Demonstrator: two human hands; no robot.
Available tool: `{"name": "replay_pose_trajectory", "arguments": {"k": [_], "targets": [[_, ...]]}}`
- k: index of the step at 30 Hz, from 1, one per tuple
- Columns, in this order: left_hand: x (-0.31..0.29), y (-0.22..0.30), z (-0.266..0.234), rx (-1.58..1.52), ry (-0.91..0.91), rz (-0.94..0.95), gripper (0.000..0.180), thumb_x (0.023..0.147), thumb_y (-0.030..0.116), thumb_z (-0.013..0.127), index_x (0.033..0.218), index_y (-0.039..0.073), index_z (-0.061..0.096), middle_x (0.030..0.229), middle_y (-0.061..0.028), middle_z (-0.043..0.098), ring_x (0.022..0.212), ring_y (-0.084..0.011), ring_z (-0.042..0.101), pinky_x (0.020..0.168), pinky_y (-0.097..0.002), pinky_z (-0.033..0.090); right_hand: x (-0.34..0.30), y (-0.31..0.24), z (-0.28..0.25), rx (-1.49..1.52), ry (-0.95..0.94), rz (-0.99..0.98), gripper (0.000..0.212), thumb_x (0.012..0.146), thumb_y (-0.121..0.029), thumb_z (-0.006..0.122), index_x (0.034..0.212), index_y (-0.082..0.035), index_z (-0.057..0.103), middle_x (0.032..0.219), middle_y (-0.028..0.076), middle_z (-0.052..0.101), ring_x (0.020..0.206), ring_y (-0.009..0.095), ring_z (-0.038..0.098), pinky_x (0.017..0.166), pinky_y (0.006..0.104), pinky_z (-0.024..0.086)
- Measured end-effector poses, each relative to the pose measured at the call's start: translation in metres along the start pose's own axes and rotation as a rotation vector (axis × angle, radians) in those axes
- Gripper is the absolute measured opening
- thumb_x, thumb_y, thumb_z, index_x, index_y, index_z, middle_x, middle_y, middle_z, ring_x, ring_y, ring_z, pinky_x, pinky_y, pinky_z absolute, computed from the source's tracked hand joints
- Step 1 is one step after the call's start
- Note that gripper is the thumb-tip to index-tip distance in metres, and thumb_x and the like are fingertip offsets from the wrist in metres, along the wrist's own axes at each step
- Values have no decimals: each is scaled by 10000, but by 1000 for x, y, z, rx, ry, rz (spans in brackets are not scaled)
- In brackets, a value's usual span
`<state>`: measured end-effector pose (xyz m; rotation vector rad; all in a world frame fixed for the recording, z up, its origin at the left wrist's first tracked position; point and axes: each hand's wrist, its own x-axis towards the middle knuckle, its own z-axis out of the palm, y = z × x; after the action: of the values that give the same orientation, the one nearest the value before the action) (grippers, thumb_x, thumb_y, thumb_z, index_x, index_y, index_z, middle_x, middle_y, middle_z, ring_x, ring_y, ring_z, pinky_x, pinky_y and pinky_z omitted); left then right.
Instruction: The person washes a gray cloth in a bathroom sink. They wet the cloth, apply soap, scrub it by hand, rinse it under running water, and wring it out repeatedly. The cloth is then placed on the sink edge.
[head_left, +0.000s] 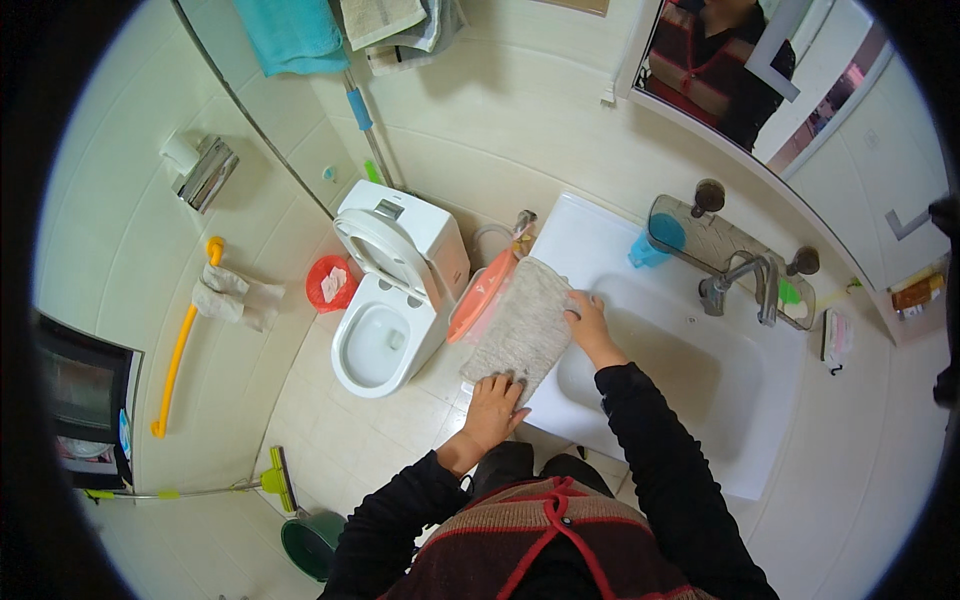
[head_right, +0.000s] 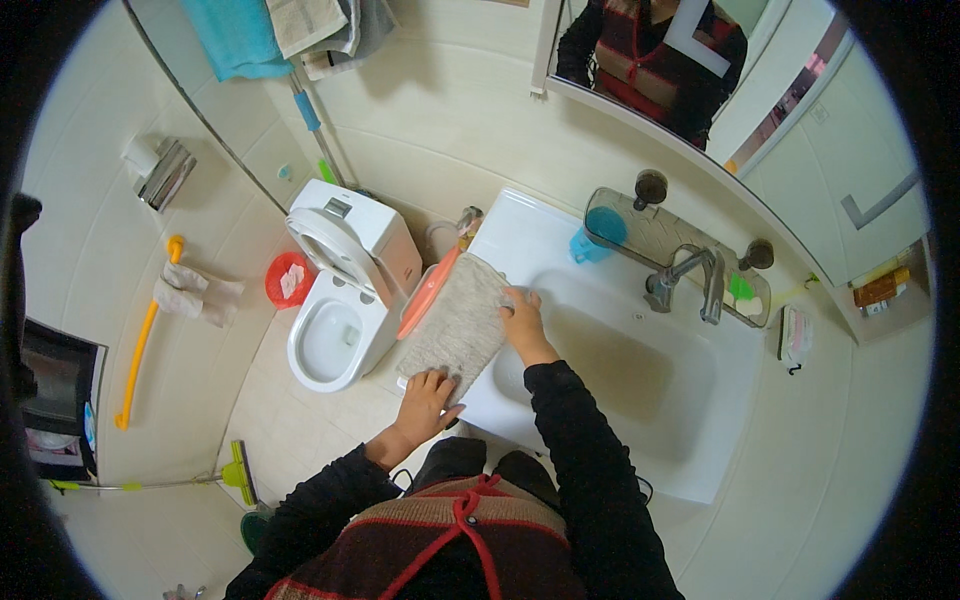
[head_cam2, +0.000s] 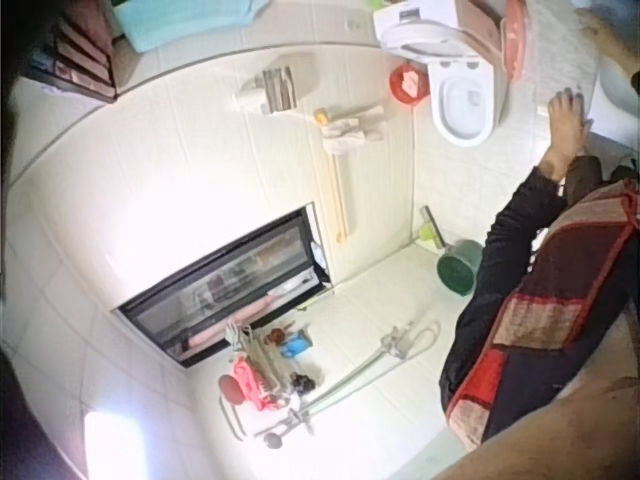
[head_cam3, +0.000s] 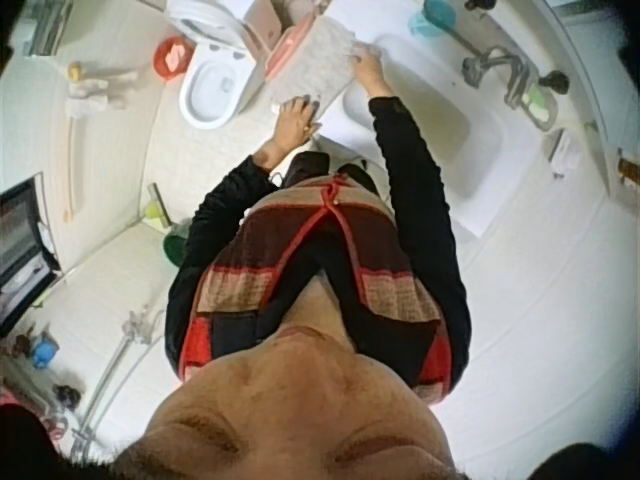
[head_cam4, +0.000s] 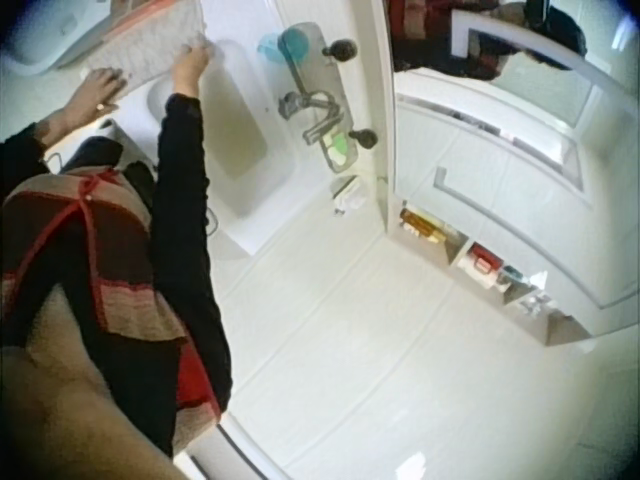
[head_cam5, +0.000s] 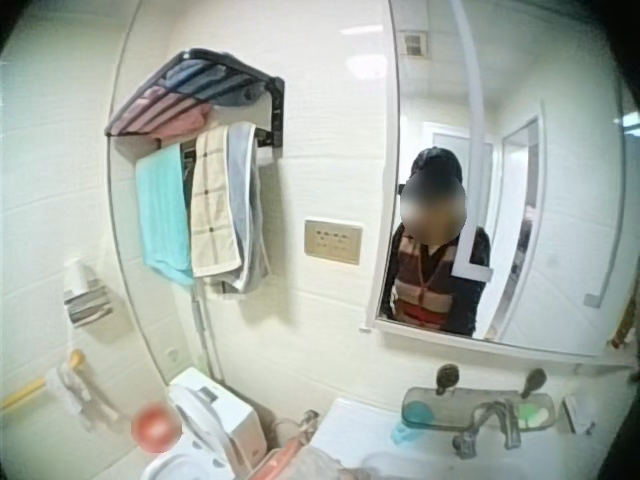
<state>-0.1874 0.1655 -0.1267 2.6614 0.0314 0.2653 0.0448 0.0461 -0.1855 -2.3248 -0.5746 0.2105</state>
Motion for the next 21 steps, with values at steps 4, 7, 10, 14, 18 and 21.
{"name": "replay_pose_trajectory", "arguments": {"k": [4, 7, 10, 14, 18, 21], "targets": [[2, -8, 9, 125, -82, 106, 364, 709, 155, 651, 1049, 52, 570, 1123, -142, 524, 1041, -320, 490, 874, -407, 405, 7, 9, -12, 111, -113, 228, 348, 752, -88, 631, 1085, -140, 547, 1031, 187, 552, 888, 327, 577, 776, 394, 471], [4, -14, 7, 77, -107, 108, 335, 710, 106, 616, 1037, 45, 575, 1043, -136, 571, 948, -318, 542, 817, -406, 454, 10, 11, -26, 472, -159, 346, 339, 721, -25, 598, 1045, -112, 559, 886, 115, 558, 759, 252, 553, 666, 326, 466], [10, -11, -18, -157, -28, -5, 243, 763, 44, 565, 1002, 18, 598, 822, -114, 625, 739, -258, 617, 674, -365, 512, 17, -6, -49, 1162, -174, 603, 353, 701, 9, 578, 1036, -104, 568, 799, 35, 526, 693, 128, 501, 577, 238, 422], [20, -8, -61, -850, -139, -468, 279, 850, 38, 567, 1124, -10, 574, 868, -51, 636, 738, -55, 573, 662, -217, 489, 25, -54, -107, 1385, -61, 506, 305, 727, -5, 584, 1024, -73, 570, 813, 15, 525, 690, 79, 475, 555, 204, 394], [33, 2, -105, -1412, -66, -620, 216, 882, 50, 510, 1081, 12, 587, 919, -11, 623, 786, -85, 590, 703, -225, 508, 34, -82, -130, 1302, -1, 384, 305, 796, -79, 613, 1094, -40, 558, 897, 49, 551, 732, 108, 516, 619, 221, 445], [24, -21, -84, -1513, -52, -776, 204, 878, 62, 515, 1063, 21, 593, 932, -9, 620, 794, -88, 593, 714, -221, 508, 36, -88, -113, 1094, -101, 356, 381, 822, -145, 639, 1169, -25, 540, 988, 88, 564, 835, 155, 569, 729, 251, 479]]}}
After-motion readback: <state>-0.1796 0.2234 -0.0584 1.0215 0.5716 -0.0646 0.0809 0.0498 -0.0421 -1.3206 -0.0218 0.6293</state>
